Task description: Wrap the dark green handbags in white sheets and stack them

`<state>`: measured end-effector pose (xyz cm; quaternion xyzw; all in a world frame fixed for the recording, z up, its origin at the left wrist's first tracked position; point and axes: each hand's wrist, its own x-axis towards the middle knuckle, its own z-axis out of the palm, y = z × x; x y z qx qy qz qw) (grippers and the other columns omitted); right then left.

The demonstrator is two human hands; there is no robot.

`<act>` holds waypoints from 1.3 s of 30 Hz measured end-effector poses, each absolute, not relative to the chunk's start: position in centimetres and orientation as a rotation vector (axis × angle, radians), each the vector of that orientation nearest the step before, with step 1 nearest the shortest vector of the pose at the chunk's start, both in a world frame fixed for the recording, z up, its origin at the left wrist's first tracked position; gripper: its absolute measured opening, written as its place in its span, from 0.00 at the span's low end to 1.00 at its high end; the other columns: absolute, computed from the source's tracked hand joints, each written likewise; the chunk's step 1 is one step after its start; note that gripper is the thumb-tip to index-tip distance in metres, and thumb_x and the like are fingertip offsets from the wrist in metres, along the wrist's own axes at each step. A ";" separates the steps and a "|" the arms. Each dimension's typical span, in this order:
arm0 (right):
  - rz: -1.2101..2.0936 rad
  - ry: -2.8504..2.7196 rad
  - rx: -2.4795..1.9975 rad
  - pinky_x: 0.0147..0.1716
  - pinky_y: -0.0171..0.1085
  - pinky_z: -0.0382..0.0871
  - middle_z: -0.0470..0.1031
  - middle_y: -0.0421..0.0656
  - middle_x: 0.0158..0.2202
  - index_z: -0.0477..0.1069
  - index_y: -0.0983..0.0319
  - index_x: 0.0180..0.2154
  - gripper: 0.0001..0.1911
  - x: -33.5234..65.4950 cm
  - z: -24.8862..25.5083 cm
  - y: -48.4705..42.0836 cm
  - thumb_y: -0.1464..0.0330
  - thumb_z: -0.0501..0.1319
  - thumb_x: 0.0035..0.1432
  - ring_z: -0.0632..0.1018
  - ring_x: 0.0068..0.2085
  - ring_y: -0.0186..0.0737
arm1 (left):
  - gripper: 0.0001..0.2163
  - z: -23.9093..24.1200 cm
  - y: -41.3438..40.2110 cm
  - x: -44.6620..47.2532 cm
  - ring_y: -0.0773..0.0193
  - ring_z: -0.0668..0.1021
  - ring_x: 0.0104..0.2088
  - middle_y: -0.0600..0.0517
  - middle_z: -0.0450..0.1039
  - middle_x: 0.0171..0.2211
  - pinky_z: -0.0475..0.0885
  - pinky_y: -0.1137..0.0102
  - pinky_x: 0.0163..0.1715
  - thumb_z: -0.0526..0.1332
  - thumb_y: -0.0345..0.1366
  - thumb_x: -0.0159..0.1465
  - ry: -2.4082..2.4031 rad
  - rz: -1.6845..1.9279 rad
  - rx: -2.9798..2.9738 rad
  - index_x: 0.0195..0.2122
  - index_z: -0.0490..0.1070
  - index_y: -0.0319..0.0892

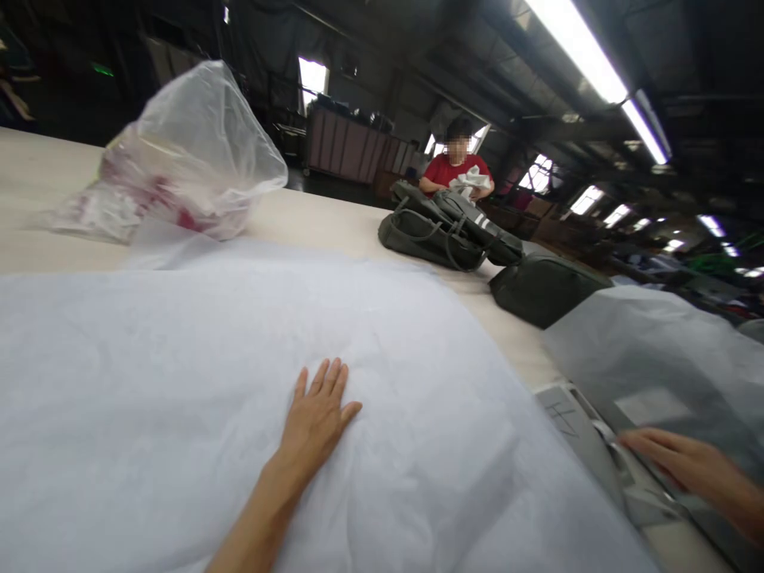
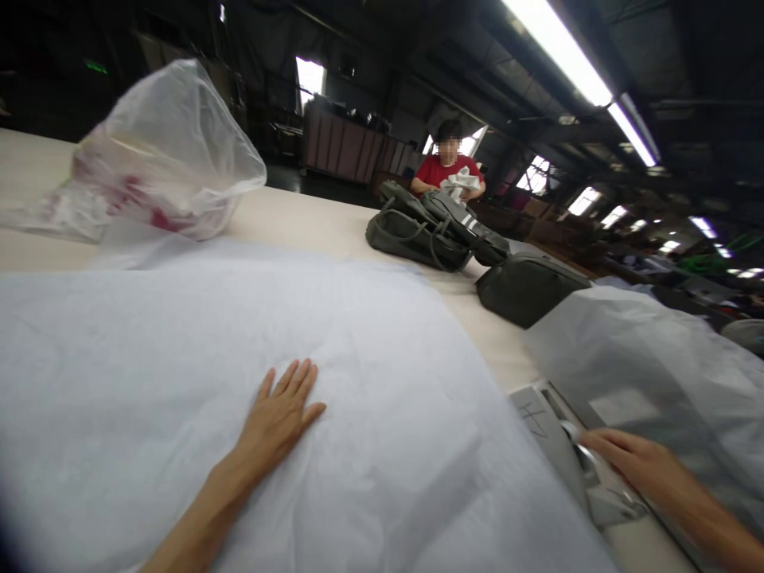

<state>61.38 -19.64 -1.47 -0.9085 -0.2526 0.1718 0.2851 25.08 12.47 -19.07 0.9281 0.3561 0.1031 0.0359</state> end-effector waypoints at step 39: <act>1.389 -1.306 -2.611 0.17 0.29 0.58 0.63 0.34 0.14 0.70 0.63 0.25 0.14 47.8 -12.7 28.0 0.61 0.68 0.53 0.63 0.15 0.27 | 0.29 -19.3 12.0 25.1 0.50 0.57 0.67 0.47 0.53 0.66 0.55 0.44 0.64 0.52 0.52 0.67 1.047 0.411 2.702 0.65 0.57 0.41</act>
